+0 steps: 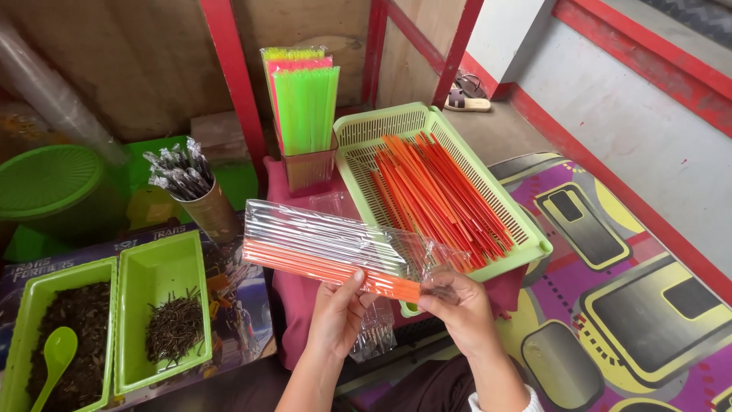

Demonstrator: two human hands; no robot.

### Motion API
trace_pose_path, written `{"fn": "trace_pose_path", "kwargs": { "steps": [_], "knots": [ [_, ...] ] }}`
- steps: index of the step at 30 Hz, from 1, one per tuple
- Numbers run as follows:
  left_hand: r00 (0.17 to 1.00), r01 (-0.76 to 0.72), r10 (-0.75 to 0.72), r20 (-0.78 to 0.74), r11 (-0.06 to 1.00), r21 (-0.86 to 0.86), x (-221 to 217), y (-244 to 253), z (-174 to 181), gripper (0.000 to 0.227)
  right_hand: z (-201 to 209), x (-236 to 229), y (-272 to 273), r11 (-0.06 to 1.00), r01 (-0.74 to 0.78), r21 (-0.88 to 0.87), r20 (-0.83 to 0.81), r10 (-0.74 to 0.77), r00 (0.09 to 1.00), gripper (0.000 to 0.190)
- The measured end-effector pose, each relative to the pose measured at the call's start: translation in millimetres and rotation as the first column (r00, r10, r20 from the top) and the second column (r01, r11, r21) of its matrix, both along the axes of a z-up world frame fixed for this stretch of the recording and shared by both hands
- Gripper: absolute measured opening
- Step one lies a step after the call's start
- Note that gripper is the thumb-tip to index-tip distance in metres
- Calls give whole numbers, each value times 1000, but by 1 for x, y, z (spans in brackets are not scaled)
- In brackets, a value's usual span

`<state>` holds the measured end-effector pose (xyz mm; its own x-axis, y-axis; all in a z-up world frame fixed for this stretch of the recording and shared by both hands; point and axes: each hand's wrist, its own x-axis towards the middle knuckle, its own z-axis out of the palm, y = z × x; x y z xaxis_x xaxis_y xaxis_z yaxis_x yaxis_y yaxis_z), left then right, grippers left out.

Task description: The person sorts red straws from a basket and puts them into a plastic bag by hand.

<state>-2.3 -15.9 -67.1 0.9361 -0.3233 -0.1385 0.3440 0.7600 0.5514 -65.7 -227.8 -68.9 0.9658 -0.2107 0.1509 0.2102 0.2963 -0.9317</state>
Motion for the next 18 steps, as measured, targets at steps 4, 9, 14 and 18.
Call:
{"fn": "trace_pose_path", "kwargs": {
  "steps": [4, 9, 14, 18],
  "knots": [
    [1000, 8, -8, 28, 1000, -10, 1, -1, 1, 9, 15, -1, 4, 998, 13, -67, -17, -14, 1000, 24],
    [985, 157, -146, -96, 979, 130, 2, 2, 22, 46, 29, 7, 2, 961, 179, -210, 166, -146, 975, 10],
    [796, 580, -606, -21, 751, 315, -1, 30, 21, 69, 66, 10, 6, 804, 383, -456, 229, -310, 923, 10],
    [884, 138, -378, 274, 773, 619, -1, 41, 57, 19, 98, 24, 3, 726, 286, -625, 340, -76, 937, 17]
  ]
}}
